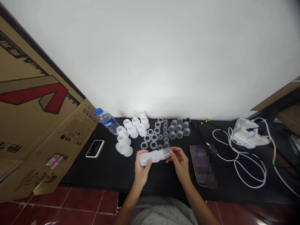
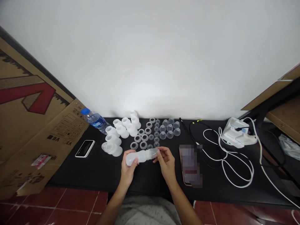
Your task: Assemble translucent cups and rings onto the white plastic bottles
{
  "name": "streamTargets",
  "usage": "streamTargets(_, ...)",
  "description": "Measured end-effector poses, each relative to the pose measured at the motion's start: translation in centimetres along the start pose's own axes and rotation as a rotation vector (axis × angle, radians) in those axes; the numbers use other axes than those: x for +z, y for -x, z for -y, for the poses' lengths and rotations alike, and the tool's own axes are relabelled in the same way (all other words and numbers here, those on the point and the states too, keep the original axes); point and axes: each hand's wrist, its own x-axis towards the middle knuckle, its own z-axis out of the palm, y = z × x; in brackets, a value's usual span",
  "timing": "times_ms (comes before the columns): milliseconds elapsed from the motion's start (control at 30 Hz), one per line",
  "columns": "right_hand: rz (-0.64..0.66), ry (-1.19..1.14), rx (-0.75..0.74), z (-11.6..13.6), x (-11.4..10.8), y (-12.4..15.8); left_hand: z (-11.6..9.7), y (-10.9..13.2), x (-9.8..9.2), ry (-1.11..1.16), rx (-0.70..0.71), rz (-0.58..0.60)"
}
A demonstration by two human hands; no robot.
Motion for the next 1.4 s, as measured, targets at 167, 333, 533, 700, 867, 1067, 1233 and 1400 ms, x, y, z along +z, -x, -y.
streamTargets(167,0.009,-0.008,-0.025,0.0,-0.2,0.1,0.1,0.0,0.1,-0.001,-0.004,0.026)
streamTargets(333,-0.073,-0.001,-0.070,0.0,-0.1,0.1,-0.3,0.2,0.2,-0.075,0.030,0.047)
streamTargets(533,-0.054,0.053,-0.067,0.2,-0.2,0.1,-0.5,0.4,0.2,-0.107,0.059,0.043)
streamTargets(700,-0.046,0.093,-0.093,0.0,-0.3,0.1,-0.4,0.5,0.2,-0.085,0.028,0.050)
streamTargets(867,-0.026,0.079,-0.133,-0.4,-0.2,0.2,-0.3,0.5,0.1,-0.073,0.018,0.041)
streamTargets(1067,0.010,0.136,-0.170,0.1,0.0,0.3,-0.4,0.7,0.1,-0.094,0.061,0.032)
streamTargets(1233,0.032,0.135,-0.190,-0.2,-0.2,0.4,-0.4,0.8,0.1,-0.098,0.048,0.043)
streamTargets(1400,0.055,0.083,-0.196,-1.0,-0.3,0.6,-0.1,0.9,0.4,-0.048,-0.006,0.065)
